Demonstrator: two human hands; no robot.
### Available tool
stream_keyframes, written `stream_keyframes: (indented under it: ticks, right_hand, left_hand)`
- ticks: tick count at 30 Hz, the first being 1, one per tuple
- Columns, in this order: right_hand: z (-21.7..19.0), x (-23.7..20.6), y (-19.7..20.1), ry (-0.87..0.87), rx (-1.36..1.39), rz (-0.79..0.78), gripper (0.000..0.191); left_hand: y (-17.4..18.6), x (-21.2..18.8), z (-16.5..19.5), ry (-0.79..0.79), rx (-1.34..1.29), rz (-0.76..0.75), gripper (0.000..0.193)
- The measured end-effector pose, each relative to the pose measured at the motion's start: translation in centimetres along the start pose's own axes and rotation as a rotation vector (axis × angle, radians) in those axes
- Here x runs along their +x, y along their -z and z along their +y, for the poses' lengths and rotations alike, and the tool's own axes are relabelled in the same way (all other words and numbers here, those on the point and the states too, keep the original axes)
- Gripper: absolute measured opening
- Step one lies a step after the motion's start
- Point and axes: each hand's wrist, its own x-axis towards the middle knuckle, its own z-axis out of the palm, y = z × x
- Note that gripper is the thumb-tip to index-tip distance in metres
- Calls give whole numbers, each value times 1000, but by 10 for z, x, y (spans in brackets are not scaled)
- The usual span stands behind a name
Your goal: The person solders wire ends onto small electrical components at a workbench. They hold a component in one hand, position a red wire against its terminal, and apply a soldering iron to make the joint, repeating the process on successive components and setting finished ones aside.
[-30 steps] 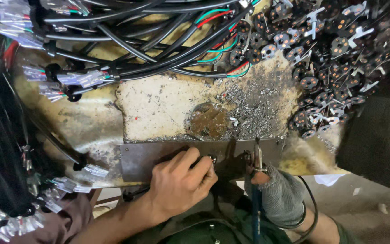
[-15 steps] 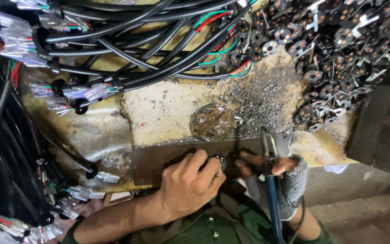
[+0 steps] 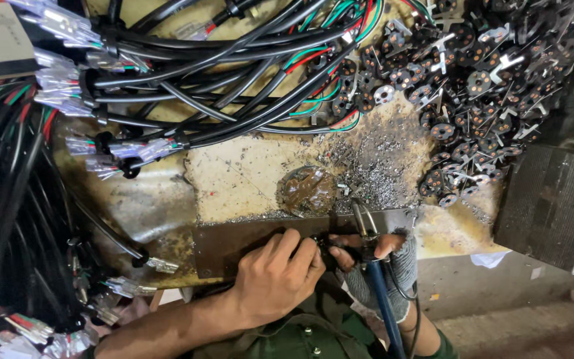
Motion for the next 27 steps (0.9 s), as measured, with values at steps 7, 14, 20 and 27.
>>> stream_keyframes:
  ticks: [7,14,20,27]
  right_hand:
    - [14,-12,-9,107,-454,97,42]
    - [10,4,-13,252,-645,76,48]
    - [-10,20,-23,514,-867,135,53]
    - [22,9,-7,205,-799,157,63]
  left_hand:
    - [-1,-2,6,61,11,-8,14]
    - [-5,-21,11,70,87,211,16]
    - [83,-34,3,263,-37,-205,26]
    - [103,44,39,47,670,225,40]
